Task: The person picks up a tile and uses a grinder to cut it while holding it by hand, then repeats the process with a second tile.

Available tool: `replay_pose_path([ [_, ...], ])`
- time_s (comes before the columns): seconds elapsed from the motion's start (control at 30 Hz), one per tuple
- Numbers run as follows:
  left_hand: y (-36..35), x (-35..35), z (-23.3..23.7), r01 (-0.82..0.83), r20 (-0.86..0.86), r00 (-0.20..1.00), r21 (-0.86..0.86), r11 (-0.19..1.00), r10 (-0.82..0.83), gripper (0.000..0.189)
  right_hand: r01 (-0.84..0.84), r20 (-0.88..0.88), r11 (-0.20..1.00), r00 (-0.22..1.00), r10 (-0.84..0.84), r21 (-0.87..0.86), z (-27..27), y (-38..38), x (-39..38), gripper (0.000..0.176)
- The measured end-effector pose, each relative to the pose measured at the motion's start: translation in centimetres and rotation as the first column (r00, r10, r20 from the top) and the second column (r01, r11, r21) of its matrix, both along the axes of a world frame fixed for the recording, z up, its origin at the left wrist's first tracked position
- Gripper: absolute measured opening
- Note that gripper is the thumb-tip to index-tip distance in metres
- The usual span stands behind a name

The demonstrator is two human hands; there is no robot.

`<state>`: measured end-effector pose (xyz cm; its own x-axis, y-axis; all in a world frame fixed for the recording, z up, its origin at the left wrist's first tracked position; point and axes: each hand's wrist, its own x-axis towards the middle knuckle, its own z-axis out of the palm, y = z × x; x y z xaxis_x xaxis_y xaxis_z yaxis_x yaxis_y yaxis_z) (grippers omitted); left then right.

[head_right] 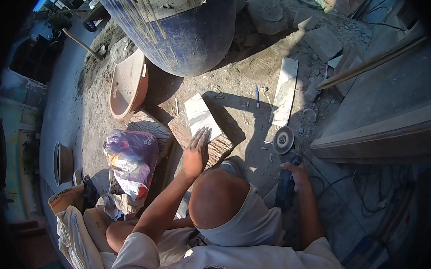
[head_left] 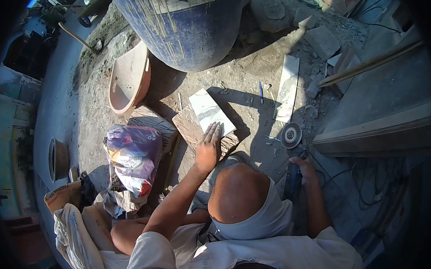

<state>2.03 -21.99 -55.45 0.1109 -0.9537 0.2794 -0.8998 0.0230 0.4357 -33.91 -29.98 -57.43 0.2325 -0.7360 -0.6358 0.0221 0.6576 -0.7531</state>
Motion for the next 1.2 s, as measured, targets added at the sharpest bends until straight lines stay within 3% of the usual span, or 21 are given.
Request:
replay_pose_path([
  [0.1,2.9,-2.3,-8.5,0.083,0.099,0.991,0.054,0.995,-0.088,0.044,-0.004,-0.036,0.997,0.999,0.006,0.071,0.8,-0.4,1.1,0.042],
  [0.17,4.0,-3.1,-14.0,0.078,0.178,0.981,0.035,0.996,-0.083,0.044,0.009,-0.019,0.999,1.000,-0.010,-0.041,0.8,-0.5,2.0,0.027],
  [0.3,4.5,-4.0,-15.7,0.022,0.326,0.945,0.029,0.999,-0.030,0.041,-0.047,-0.050,0.998,0.998,0.045,-0.036,0.5,-1.2,2.8,0.026],
  [0.37,4.6,-4.0,-16.2,-0.024,0.373,0.928,0.020,1.000,0.015,0.043,-0.077,-0.008,0.994,0.997,0.078,0.082,-0.3,-1.9,3.3,0.040],
  [0.57,3.2,-5.7,-8.8,-0.042,0.213,0.977,0.176,0.983,0.003,0.060,-0.136,0.122,0.960,0.987,0.109,0.243,-0.8,-4.0,6.1,0.035],
  [0.6,1.3,-6.1,-6.0,0.129,-0.339,0.937,0.557,0.821,0.083,0.062,-0.148,0.119,0.959,0.985,0.122,0.241,-1.2,-4.6,6.7,0.035],
  [0.63,0.0,-6.6,-4.5,0.468,-0.710,0.609,0.681,0.563,0.353,0.064,-0.208,0.330,0.927,0.939,0.100,0.313,-1.9,-5.4,7.4,0.039],
  [0.67,-0.5,-7.4,-4.1,0.464,-0.716,0.599,0.675,0.574,0.357,0.064,-0.283,0.519,0.885,0.853,0.056,0.369,-2.5,-6.0,7.9,0.043],
  [0.7,-1.2,-8.0,-3.9,0.627,-0.872,0.170,0.455,0.632,0.459,0.061,-0.296,0.512,0.884,0.856,0.077,0.361,-2.7,-6.6,8.9,0.043],
  [0.73,-2.1,-8.7,-3.7,0.669,-0.825,-0.294,0.183,0.720,0.483,0.058,-0.311,0.608,0.900,0.791,0.067,0.306,-2.8,-7.0,10.4,0.045],
  [0.83,-4.7,-11.0,-3.0,0.552,-0.740,-0.481,0.161,0.818,0.470,0.055,-0.377,0.740,0.903,0.664,0.110,0.204,-2.5,-8.4,13.0,0.056],
  [0.87,-5.1,-10.7,-2.9,0.541,-0.676,-0.535,0.188,0.820,0.507,0.063,-0.284,0.767,0.948,0.638,0.075,0.144,-2.2,-8.3,13.8,0.062],
  [0.9,-5.5,-10.9,-2.9,0.522,-0.685,-0.539,0.184,0.833,0.490,0.063,-0.188,0.798,0.978,0.600,0.043,0.088,-1.5,-8.1,14.9,0.068],
  [0.93,-6.0,-11.0,-3.1,0.468,-0.852,-0.346,0.205,0.859,0.392,0.067,-0.241,0.771,0.970,0.625,0.122,0.041,-1.4,-8.7,15.0,0.077],
  [0.97,-6.3,-10.9,-3.2,0.399,-0.952,-0.110,0.222,0.890,0.287,0.071,-0.249,0.672,0.968,0.716,0.192,-0.012,-1.1,-9.3,15.0,0.070],
  [1.0,-6.1,-10.8,-2.1,0.280,-0.959,-0.019,0.266,0.922,0.283,0.076,-0.216,0.426,0.970,0.892,0.150,0.110,0.2,-9.2,14.8,0.059],
  [1.03,-6.0,-10.9,-1.0,0.148,-0.956,0.076,0.292,0.945,0.284,0.081,-0.292,0.279,0.956,0.921,0.271,0.036,-1.1,-9.8,14.3,0.046],
  [1.1,-5.9,-10.7,-2.2,0.042,-0.848,0.341,0.445,0.895,0.405,0.086,-0.294,-0.064,0.947,0.956,0.288,-0.127,3.8,-7.0,16.8,0.062],
  [1.13,-5.7,-11.2,-3.9,-0.005,-0.834,0.417,0.396,0.918,0.362,0.084,-0.338,-0.182,0.880,0.939,0.292,-0.333,-0.4,-7.1,16.4,0.065],
  [1.17,-5.5,-11.7,-5.4,-0.037,-0.812,0.488,0.347,0.937,0.320,0.081,-0.325,-0.416,0.751,0.906,0.073,-0.575,-5.5,-6.8,16.2,0.076],
  [1.2,-4.9,-11.9,-5.1,-0.065,-0.814,0.459,0.369,0.927,0.356,0.080,-0.320,-0.409,0.731,0.911,0.061,-0.603,-4.9,-6.2,16.8,0.078],
])
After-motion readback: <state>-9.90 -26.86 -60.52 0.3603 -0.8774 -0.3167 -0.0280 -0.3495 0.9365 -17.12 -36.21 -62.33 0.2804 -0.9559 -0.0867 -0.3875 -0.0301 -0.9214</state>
